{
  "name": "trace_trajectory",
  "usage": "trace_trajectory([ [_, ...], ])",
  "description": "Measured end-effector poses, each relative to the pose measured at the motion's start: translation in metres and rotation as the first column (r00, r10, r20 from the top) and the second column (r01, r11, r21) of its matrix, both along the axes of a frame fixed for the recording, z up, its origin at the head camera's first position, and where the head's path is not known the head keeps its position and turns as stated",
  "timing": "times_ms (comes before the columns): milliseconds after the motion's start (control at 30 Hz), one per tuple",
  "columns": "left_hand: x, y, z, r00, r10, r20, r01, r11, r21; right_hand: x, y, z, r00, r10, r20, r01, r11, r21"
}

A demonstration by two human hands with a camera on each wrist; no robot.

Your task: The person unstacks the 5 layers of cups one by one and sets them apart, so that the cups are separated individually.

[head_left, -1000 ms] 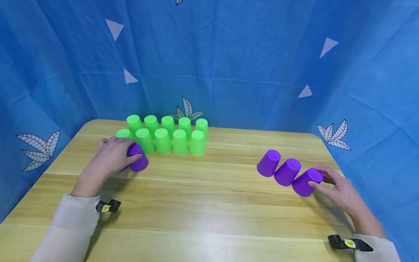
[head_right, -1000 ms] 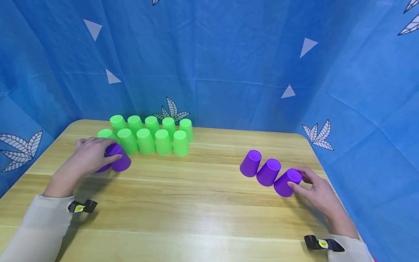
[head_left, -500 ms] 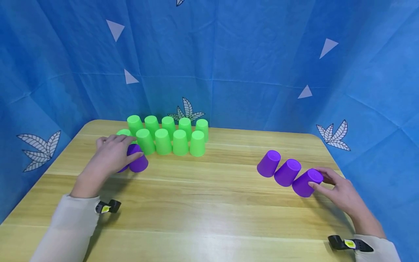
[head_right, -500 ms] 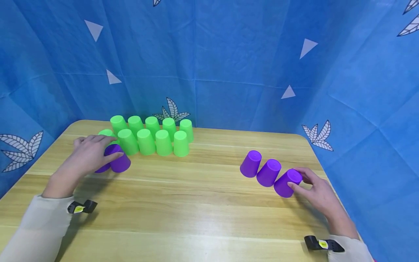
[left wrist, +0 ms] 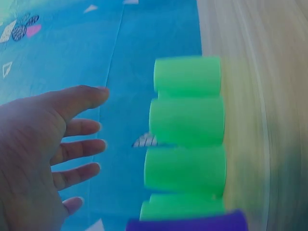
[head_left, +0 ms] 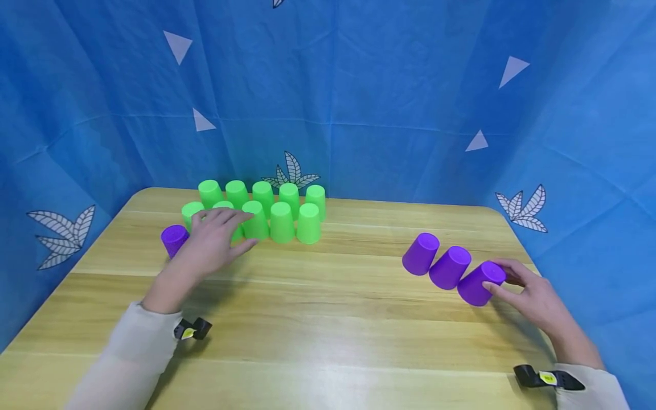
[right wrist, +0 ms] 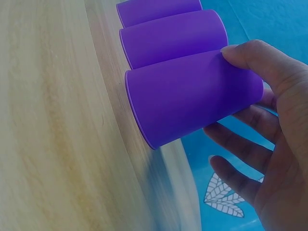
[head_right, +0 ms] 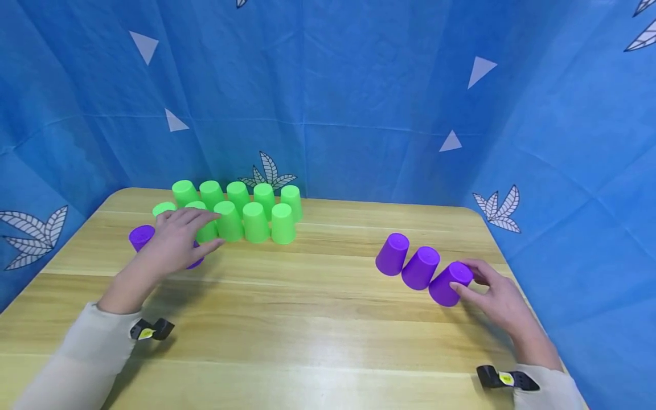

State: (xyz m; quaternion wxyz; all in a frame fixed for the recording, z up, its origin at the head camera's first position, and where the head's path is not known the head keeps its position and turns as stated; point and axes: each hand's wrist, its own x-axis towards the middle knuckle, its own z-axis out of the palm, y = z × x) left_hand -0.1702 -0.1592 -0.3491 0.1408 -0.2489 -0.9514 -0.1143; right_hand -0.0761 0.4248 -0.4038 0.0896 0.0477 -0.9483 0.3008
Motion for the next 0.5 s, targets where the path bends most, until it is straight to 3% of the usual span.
trace_trajectory([
  [300,-0.007,0.072,0.001,0.986,-0.165,-0.006,0.165,0.986,0.013,0.001,0.002,-0.001,1.000,-0.002,0.018,0.002,1.000,-0.005],
  [500,-0.010,0.128,0.002,0.963,-0.269,-0.003,0.269,0.963,-0.008,0.001,0.000,0.001,1.000,0.004,-0.003,-0.004,1.000,0.005],
])
